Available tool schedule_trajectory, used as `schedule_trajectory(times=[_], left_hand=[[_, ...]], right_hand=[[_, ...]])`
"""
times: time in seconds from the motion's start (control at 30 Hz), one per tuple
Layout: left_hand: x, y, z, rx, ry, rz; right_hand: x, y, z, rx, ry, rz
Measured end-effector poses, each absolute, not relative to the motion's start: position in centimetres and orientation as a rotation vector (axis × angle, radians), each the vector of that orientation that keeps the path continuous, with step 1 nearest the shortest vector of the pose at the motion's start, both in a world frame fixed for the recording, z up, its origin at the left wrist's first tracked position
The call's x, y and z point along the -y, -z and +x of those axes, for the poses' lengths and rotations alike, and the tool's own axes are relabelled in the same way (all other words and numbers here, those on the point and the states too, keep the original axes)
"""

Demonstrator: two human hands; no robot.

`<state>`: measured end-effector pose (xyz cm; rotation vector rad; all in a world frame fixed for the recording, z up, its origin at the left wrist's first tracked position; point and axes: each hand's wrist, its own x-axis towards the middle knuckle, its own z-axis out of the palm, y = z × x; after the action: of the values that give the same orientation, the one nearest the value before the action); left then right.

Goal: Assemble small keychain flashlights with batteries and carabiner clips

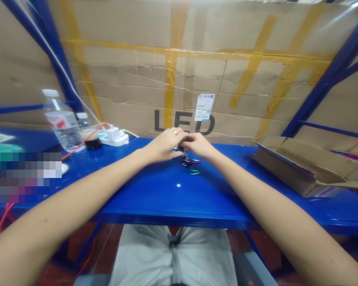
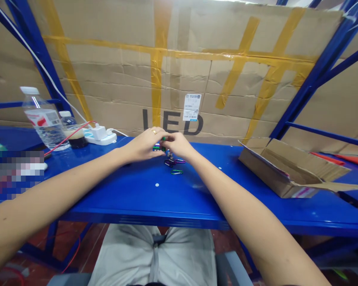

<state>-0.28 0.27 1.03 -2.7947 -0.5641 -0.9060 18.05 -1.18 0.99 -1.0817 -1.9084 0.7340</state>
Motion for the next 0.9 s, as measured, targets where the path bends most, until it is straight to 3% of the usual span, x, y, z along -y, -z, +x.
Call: schedule_trajectory(times=[0.17, 0.37, 0.6, 0.8, 0.9], left_hand=[[-1.4, -0.5, -1.3, 0.815, 0.879, -2.690], [-3.2, 0.6, -3.2, 0.986, 0.259, -2.914], [-2.9, 0.6, -2.9, 1.075, 0.177, -2.888], [-2.1, -0.1, -2.9, 1.110, 0.159, -2.967], [-1.9, -0.1, -2.8, 1.114, 0.161, -2.945]], right_hand=[[-0.4, -0.5, 19.7, 1.740, -0.643, -1.259], [-1.3, -0.3, 20.8, 1.683, -0.636, -1.307], [0.2, -0.8, 19.2, 1.831, -0.466, -1.347], [0.5, -0.5, 18.9, 1.928, -0.737, -1.130], [0.9, -0.5, 18.7, 2.066, -0.721, -1.071]])
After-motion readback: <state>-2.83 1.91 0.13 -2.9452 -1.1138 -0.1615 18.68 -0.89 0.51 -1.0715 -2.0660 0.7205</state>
